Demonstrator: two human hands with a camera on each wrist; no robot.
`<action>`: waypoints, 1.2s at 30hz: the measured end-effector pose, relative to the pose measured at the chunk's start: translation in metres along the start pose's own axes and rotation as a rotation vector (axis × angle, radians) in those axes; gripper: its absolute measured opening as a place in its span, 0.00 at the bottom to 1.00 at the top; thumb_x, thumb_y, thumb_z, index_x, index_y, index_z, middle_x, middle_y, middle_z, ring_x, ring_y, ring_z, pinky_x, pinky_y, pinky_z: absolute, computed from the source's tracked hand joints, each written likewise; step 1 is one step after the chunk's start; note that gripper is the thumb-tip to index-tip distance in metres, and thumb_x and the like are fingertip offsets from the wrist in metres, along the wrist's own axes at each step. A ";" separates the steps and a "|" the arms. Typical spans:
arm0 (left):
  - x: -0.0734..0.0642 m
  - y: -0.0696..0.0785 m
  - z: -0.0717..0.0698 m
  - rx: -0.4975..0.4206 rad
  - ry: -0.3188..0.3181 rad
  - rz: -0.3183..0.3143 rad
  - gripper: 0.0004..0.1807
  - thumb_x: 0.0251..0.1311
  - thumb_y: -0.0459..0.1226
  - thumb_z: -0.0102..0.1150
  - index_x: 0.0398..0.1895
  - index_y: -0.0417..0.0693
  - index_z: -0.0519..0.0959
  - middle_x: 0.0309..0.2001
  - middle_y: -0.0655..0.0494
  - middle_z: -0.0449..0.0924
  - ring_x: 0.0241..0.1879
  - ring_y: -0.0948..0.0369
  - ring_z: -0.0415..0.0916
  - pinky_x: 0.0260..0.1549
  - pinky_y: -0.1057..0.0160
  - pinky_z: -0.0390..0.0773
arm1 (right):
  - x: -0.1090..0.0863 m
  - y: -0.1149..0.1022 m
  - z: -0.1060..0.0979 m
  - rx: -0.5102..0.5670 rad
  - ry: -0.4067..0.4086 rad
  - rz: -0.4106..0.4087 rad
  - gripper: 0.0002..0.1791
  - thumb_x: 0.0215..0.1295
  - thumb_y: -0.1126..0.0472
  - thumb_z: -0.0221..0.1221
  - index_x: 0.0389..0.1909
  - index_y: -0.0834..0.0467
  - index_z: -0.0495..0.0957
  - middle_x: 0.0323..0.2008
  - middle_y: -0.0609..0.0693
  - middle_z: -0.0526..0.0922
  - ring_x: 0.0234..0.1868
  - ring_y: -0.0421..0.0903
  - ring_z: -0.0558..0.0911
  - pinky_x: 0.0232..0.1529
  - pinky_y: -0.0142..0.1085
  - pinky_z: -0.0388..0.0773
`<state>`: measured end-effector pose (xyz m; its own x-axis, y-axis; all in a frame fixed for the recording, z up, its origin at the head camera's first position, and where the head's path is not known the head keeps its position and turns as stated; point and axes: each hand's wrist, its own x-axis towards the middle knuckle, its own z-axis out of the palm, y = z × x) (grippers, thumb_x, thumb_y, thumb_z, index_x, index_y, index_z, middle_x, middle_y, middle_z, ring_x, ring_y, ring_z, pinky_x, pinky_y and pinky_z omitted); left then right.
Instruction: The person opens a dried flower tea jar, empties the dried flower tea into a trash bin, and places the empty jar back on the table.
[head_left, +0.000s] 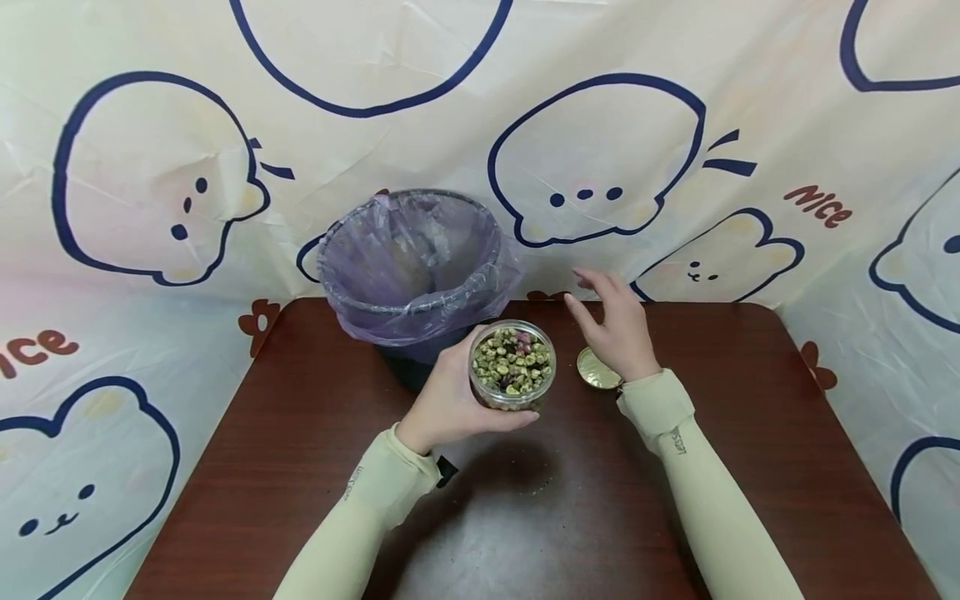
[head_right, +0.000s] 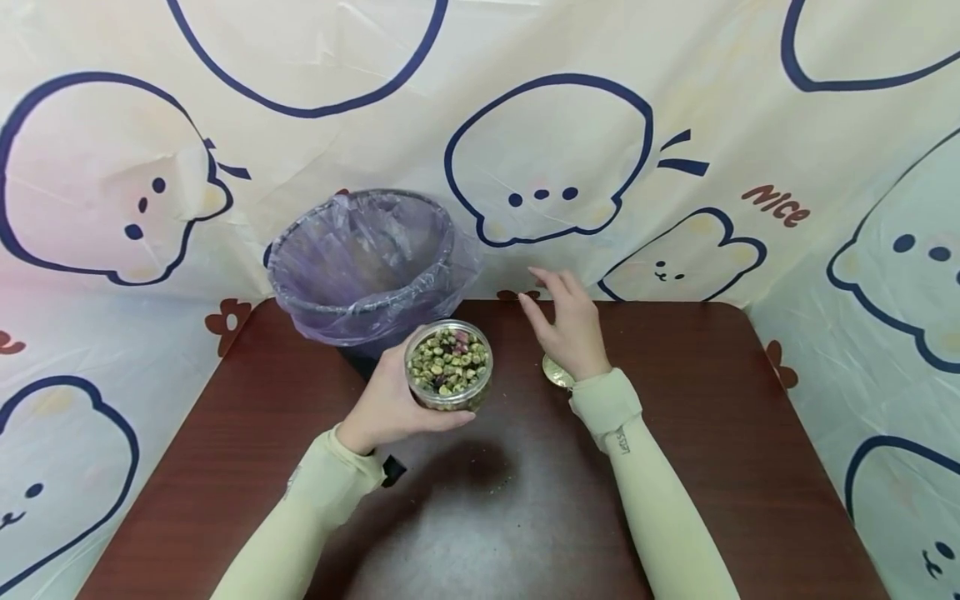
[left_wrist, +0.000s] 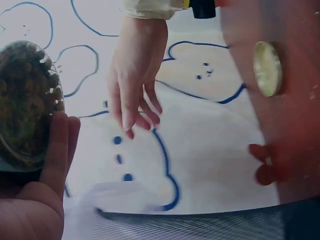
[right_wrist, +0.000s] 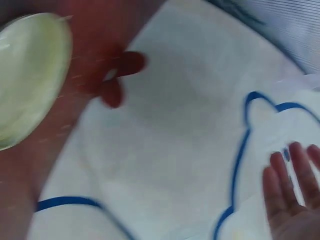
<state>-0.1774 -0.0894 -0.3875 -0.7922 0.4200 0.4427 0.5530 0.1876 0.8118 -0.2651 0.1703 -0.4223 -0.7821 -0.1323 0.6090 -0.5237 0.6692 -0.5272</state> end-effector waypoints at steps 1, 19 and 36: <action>0.002 0.004 -0.003 0.009 0.007 0.012 0.50 0.34 0.40 0.88 0.67 0.51 0.72 0.58 0.60 0.81 0.57 0.61 0.80 0.60 0.58 0.79 | 0.005 -0.006 0.001 0.019 0.022 -0.042 0.23 0.73 0.56 0.64 0.65 0.57 0.78 0.52 0.59 0.81 0.55 0.56 0.81 0.56 0.54 0.77; 0.031 0.035 -0.071 0.176 0.142 0.076 0.52 0.35 0.38 0.87 0.70 0.44 0.71 0.60 0.53 0.81 0.59 0.59 0.79 0.66 0.54 0.74 | 0.063 -0.083 0.040 0.160 -0.010 -0.452 0.20 0.74 0.57 0.51 0.59 0.60 0.80 0.61 0.60 0.79 0.72 0.55 0.71 0.78 0.44 0.62; 0.044 0.019 -0.133 0.342 0.302 -0.152 0.54 0.43 0.45 0.85 0.75 0.49 0.65 0.64 0.53 0.77 0.63 0.58 0.75 0.66 0.49 0.74 | 0.077 -0.093 0.066 0.099 -0.084 -0.518 0.14 0.77 0.60 0.53 0.33 0.59 0.84 0.31 0.53 0.84 0.45 0.51 0.82 0.69 0.43 0.71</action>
<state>-0.2358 -0.1854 -0.3019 -0.8820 0.0982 0.4609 0.4385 0.5293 0.7264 -0.2989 0.0502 -0.3656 -0.4347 -0.4877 0.7571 -0.8747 0.4286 -0.2261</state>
